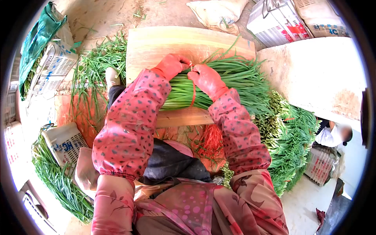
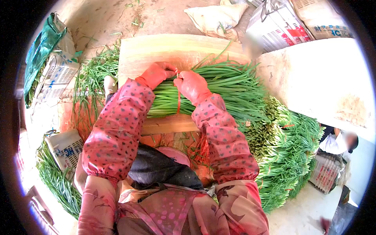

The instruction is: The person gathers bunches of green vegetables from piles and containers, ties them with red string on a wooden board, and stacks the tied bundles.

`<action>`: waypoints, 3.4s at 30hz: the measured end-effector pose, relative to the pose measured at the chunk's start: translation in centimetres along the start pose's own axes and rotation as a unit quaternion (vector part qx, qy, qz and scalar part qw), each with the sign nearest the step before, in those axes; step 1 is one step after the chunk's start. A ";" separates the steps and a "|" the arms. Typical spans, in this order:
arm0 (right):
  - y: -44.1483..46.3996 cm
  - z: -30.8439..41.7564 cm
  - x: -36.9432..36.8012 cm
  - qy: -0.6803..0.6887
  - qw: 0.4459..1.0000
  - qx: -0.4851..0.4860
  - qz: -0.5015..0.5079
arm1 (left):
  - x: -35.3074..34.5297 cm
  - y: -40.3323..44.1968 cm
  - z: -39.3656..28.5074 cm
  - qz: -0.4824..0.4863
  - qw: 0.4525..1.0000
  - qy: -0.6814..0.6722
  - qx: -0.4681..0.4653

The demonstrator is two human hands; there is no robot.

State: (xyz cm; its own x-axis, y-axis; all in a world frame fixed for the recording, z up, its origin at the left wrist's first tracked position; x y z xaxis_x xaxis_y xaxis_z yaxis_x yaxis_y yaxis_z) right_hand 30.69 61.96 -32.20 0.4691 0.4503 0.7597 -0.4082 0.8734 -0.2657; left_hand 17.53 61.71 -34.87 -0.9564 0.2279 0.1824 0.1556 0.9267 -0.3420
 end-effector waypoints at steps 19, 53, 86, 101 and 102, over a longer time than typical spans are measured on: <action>0.4 -0.4 -0.5 -0.029 0.999 -0.045 0.012 | 0.1 -1.3 0.0 -0.092 0.995 0.029 -0.033; -2.9 -0.4 0.2 0.040 0.973 0.002 -0.229 | -3.5 -5.6 -7.2 -0.238 0.844 0.380 -0.294; -13.5 -2.3 -10.8 0.734 0.657 -0.162 0.061 | -4.3 -5.4 -4.9 0.105 0.960 0.241 -0.100; -14.8 4.3 3.6 0.436 0.882 0.110 -0.138 | -2.0 -15.9 -10.9 -0.047 0.976 -0.019 -0.211; -14.5 4.8 5.0 0.438 0.882 0.115 -0.130 | -1.3 -15.9 -12.2 -0.053 0.974 0.024 -0.221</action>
State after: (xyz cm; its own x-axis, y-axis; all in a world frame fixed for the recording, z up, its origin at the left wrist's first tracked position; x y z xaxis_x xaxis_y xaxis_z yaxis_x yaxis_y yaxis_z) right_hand 35.23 50.66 -21.68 0.9543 0.2989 0.0004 -0.2985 0.9529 0.0536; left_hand 19.32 50.28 -18.44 -0.9616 0.1286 0.2423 0.1586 0.9813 0.1087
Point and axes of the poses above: each hand's wrist, its own y-axis towards the middle knuckle, its own x-axis out of the back of the hand, z = x × y, the point moved 7 cm from there along y, towards the middle knuckle, and after that the axes turned 2 degrees about -z, right-handed, at the moved point
